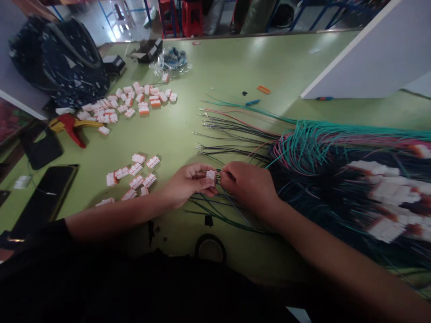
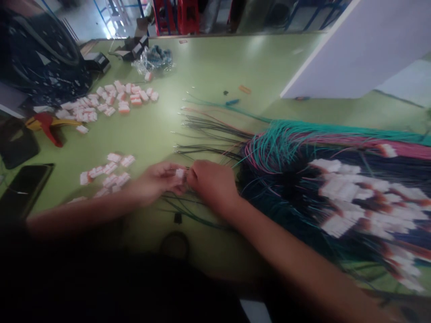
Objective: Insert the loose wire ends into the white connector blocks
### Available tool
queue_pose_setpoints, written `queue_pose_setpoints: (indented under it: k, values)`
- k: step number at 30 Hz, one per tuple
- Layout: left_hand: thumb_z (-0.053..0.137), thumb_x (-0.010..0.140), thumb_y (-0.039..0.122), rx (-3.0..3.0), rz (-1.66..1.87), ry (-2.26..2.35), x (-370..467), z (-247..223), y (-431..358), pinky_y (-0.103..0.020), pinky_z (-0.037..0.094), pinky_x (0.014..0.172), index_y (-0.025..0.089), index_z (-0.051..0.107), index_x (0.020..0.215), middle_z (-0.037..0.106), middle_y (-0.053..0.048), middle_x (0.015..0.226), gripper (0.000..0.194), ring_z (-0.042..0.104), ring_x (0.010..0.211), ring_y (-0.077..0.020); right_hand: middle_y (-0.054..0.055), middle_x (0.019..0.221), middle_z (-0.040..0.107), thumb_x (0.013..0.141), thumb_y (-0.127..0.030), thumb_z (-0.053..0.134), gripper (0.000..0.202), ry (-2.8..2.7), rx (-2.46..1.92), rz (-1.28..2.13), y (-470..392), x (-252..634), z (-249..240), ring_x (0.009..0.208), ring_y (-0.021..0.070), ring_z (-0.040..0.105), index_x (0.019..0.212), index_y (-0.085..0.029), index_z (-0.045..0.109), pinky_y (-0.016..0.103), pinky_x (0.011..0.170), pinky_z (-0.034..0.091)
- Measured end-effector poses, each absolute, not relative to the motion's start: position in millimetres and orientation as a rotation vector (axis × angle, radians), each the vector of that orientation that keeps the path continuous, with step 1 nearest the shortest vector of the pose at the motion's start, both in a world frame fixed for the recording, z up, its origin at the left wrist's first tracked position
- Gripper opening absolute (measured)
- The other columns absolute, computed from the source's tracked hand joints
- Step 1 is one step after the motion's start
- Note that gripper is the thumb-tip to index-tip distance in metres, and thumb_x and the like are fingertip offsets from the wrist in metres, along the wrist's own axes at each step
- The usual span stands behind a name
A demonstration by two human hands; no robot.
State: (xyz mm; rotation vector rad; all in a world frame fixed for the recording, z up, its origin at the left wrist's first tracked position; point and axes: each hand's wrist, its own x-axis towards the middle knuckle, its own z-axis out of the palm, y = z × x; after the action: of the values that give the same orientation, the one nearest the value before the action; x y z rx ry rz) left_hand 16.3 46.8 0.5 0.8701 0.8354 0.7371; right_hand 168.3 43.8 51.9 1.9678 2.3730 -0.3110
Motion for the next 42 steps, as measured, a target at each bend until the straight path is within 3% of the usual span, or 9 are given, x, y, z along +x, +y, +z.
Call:
queue_pose_setpoints:
  k: [9, 16, 30, 34, 37, 39, 42]
  values:
    - [0.07, 0.068, 0.016, 0.854, 0.741, 0.855, 15.1, -0.1, 49.1, -0.025, 0.052, 0.062, 0.013, 0.058, 0.09, 0.064, 0.0, 0.069, 0.025, 0.062, 0.061, -0.0102, 0.003, 0.072, 0.065, 0.081, -0.026, 0.045, 0.022, 2.734, 1.869, -0.838, 51.9, 190.1, 37.9, 0.064, 0.0123, 0.052, 0.077, -0.016, 0.064, 0.023, 0.058, 0.03]
    - [0.07, 0.069, 0.017, 0.857, 0.741, 0.854, 14.7, -2.6, 49.9, -0.025, 0.051, 0.062, 0.014, 0.058, 0.091, 0.064, 0.0, 0.07, 0.025, 0.062, 0.061, -0.01, 0.001, 0.064, 0.06, 0.079, -0.024, 0.044, 0.022, 2.836, 1.861, -0.728, 51.1, 191.3, 34.8, 0.059, 0.0109, 0.047, 0.068, -0.016, 0.062, 0.023, 0.056, 0.027]
    - [0.069, 0.069, 0.015, 0.895, 0.732, 0.891, 13.3, -2.2, 50.2, -0.026, 0.051, 0.063, 0.013, 0.06, 0.092, 0.064, 0.0, 0.069, 0.025, 0.062, 0.061, -0.0106, 0.006, 0.077, 0.067, 0.085, -0.028, 0.042, 0.029, 2.678, 1.804, -0.646, 51.9, 185.4, 35.8, 0.07, 0.0156, 0.056, 0.082, -0.015, 0.067, 0.025, 0.06, 0.031]
    - [0.067, 0.07, 0.015, 0.894, 0.743, 0.91, 15.7, 4.7, 50.6, -0.024, 0.051, 0.062, 0.013, 0.058, 0.091, 0.063, 0.001, 0.07, 0.024, 0.062, 0.061, -0.0091, 0.006, 0.082, 0.069, 0.085, -0.029, 0.042, 0.028, 2.736, 1.814, -0.593, 57.9, 196.4, 38.9, 0.079, 0.0184, 0.059, 0.085, -0.016, 0.067, 0.027, 0.067, 0.036]
    - [0.067, 0.071, 0.016, 0.935, 0.804, 0.936, 17.3, 12.9, 49.8, -0.023, 0.052, 0.063, 0.013, 0.056, 0.091, 0.062, 0.002, 0.07, 0.023, 0.062, 0.061, -0.0085, 0.01, 0.101, 0.068, 0.083, -0.035, 0.047, 0.034, 2.879, 1.858, -0.473, 57.9, 201.2, 44.3, 0.096, 0.023, 0.058, 0.103, -0.015, 0.063, 0.033, 0.081, 0.038]
    - [0.067, 0.071, 0.016, 0.984, 0.83, 0.935, 17.1, 18.1, 49.4, -0.023, 0.052, 0.062, 0.013, 0.056, 0.093, 0.063, 0.002, 0.07, 0.025, 0.062, 0.061, -0.0088, 0.014, 0.118, 0.062, 0.077, -0.045, 0.054, 0.056, 2.947, 1.785, -0.456, 54.2, 198.9, 47.0, 0.106, 0.0266, 0.055, 0.122, -0.013, 0.053, 0.037, 0.088, 0.037]
    - [0.068, 0.071, 0.016, 1.045, 0.847, 0.931, 15.6, 23.7, 51.4, -0.023, 0.051, 0.059, 0.012, 0.056, 0.094, 0.064, 0.001, 0.07, 0.026, 0.061, 0.058, -0.0087, 0.015, 0.119, 0.062, 0.07, -0.045, 0.06, 0.068, 2.891, 1.597, -0.406, 49.0, 193.3, 46.9, 0.107, 0.0291, 0.056, 0.129, -0.013, 0.047, 0.041, 0.092, 0.034]
